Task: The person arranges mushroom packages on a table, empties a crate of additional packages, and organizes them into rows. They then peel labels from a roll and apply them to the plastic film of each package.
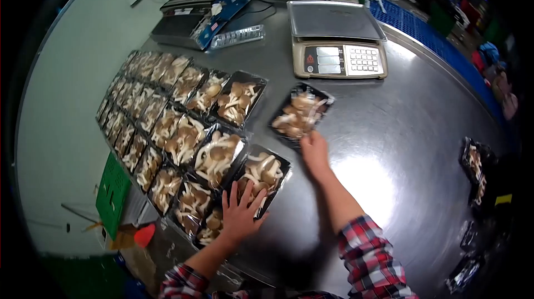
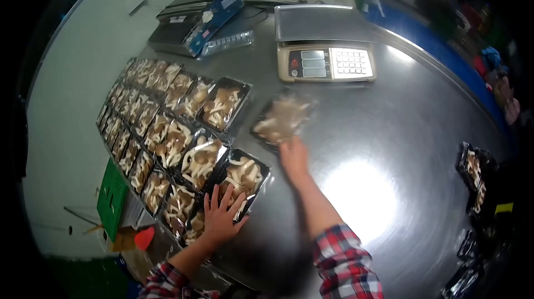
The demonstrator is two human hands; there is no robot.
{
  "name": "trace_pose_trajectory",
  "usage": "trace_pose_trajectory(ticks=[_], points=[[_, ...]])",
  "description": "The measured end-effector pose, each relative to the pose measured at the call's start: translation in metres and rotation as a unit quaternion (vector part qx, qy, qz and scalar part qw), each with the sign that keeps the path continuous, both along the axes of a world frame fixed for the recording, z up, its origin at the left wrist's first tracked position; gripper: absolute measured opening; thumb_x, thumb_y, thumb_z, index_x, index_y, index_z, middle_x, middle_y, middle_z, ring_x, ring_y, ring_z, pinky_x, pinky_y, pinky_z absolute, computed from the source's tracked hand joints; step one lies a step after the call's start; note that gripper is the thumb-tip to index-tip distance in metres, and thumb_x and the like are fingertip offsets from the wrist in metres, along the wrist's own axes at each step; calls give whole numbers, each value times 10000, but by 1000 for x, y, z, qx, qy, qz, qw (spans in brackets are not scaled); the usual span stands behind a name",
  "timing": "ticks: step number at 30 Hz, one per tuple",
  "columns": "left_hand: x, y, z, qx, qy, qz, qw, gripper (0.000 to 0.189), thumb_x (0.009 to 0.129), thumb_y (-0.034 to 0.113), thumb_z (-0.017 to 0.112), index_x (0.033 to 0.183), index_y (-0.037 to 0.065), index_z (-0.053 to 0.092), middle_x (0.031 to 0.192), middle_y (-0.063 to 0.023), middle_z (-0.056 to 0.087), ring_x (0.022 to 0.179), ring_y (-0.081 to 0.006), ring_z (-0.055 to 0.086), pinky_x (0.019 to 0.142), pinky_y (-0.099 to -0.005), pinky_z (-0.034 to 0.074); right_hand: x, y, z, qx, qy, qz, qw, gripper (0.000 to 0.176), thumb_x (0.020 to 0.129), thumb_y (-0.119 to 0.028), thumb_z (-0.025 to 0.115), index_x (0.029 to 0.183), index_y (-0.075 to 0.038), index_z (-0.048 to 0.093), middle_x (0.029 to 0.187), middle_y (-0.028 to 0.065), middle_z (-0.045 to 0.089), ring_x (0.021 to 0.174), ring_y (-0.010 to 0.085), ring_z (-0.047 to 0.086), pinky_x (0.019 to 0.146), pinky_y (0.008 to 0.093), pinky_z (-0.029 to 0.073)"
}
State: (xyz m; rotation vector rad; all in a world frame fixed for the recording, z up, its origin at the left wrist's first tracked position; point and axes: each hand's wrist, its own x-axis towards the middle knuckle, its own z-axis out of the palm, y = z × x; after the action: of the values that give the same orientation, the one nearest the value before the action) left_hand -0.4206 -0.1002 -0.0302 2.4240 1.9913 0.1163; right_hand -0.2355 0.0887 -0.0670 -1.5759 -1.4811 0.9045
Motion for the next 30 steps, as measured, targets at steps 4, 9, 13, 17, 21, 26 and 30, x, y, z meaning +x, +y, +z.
trace_pose_trajectory(ticks=[4, 9, 13, 17, 21, 26, 30], points=[[2, -1, 9, -41, -37, 79, 995, 714, 719, 514, 627, 1331, 214, 416, 1437, -132, 250, 1299, -430, 187, 1010, -592, 155, -82, 2, 3, -9, -75, 94, 993, 241, 799, -208, 515, 814, 33, 524, 780, 253, 584, 748, 431, 562, 669, 446, 452], [-11, 1, -2, 0, -106, 83, 991, 674, 721, 486, 613, 1295, 173, 450, 1410, -154, 288, 1284, -422, 231, 1010, -592, 172, -57, -13, 6, -57, 46, 69, 995, 278, 808, -250, 540, 755, 23, 529, 688, 182, 589, 646, 354, 573, 625, 428, 458], [-20, 2, -26, 98, -90, 38, 990, 694, 673, 390, 638, 1282, 117, 447, 1380, -166, 345, 1280, -371, 282, 1003, -550, 203, -49, -58, -68, 93, 62, 108, 988, 274, 848, -256, 546, 904, 13, 556, 870, 155, 554, 860, 274, 530, 769, 365, 433], [-9, 3, -10, -31, 50, 106, 993, 697, 804, 444, 536, 1396, 157, 306, 1465, -77, 241, 1329, -328, 227, 1039, -501, 197, 0, -111, -43, -9, 121, 69, 990, 277, 876, -210, 548, 1058, -2, 534, 955, 139, 591, 870, 228, 575, 780, 334, 467], [-4, -4, 4, 69, 11, 43, 997, 652, 824, 568, 485, 1312, 137, 437, 1367, -133, 393, 1240, -361, 362, 1002, -515, 266, 127, -179, -16, -128, 287, 26, 949, 226, 913, -191, 491, 1036, -7, 536, 877, 91, 593, 740, 152, 602, 672, 280, 513], [23, -21, 30, 17, 41, 76, 996, 653, 876, 556, 396, 1332, 89, 402, 1332, -193, 410, 1220, -374, 375, 995, -481, 292, 325, -300, 7, -147, 289, -191, 927, 241, 913, -187, 473, 1022, 21, 527, 861, 89, 584, 696, 152, 606, 631, 282, 523], [112, -85, 56, 99, 140, 120, 978, 560, 885, 472, 465, 1183, 2, 522, 1172, -226, 514, 1091, -381, 465, 925, -486, 350, 504, -370, 6, -6, 103, -451, 887, 207, 895, -131, 454, 1030, 6, 530, 820, 100, 594, 681, 152, 589, 601, 276, 487]])
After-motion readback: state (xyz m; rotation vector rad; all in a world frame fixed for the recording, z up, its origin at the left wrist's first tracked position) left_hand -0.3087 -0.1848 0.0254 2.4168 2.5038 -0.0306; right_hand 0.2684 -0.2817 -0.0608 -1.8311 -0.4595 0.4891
